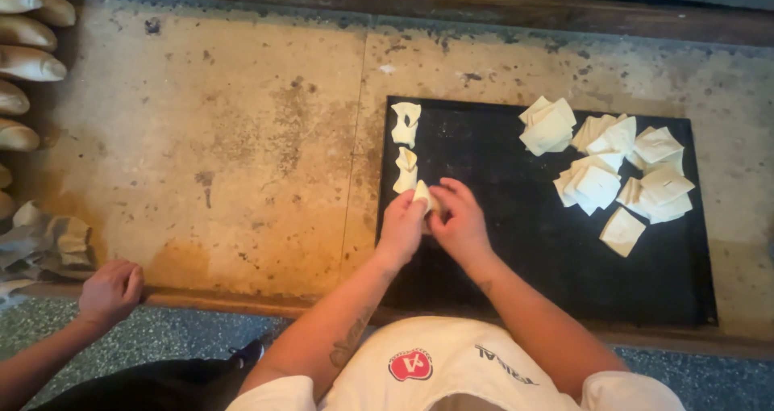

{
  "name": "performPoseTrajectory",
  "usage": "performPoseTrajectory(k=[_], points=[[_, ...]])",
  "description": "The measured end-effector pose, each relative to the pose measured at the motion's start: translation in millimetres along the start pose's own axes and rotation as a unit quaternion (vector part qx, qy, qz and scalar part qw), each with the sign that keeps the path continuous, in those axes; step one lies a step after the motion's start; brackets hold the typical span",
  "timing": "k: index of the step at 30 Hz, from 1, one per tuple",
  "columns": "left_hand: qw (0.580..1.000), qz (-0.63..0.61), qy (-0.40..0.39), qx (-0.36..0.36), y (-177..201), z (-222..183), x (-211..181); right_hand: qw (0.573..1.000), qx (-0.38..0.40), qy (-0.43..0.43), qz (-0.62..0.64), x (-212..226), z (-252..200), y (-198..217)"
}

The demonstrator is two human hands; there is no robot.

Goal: Shaping pre-cut squares of pastry dough into a specific form and arranging them on a baking tray.

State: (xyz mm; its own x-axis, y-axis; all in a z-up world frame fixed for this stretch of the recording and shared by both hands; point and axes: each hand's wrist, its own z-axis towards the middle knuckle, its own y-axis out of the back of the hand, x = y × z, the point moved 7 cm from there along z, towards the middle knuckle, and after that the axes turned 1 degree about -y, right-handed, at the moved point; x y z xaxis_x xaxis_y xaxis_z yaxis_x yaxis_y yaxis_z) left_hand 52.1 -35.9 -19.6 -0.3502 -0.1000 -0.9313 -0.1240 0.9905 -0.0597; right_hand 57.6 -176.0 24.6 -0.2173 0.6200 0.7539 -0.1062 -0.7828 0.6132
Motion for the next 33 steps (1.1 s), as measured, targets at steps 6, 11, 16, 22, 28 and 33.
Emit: performPoseTrajectory(k=[6, 11, 16, 22, 28, 33], points=[[0.973, 0.212, -0.093, 0.000, 21, -4, -12, 0.921, 0.125, -0.271, 0.249, -85, -31, -62], [0.987, 0.083, -0.090, 0.101, 28, -4, -23, 0.554, 0.270, -0.453, 0.644, -32, -68, -72], [0.973, 0.202, 0.047, 0.098, 46, -6, -5, 0.785, 0.296, -0.413, 0.356, -32, -44, -67], [0.986, 0.095, 0.110, 0.078, 47, -23, 16, 0.794, 0.245, -0.464, 0.308, -90, -34, -92], [0.916, 0.388, 0.039, 0.092, 35, -33, 9, 0.892, 0.161, -0.395, 0.151, -59, 10, -59], [0.815, 0.569, -0.012, 0.112, 31, -38, 34, 0.878, 0.173, -0.409, 0.182, -90, -18, -96]])
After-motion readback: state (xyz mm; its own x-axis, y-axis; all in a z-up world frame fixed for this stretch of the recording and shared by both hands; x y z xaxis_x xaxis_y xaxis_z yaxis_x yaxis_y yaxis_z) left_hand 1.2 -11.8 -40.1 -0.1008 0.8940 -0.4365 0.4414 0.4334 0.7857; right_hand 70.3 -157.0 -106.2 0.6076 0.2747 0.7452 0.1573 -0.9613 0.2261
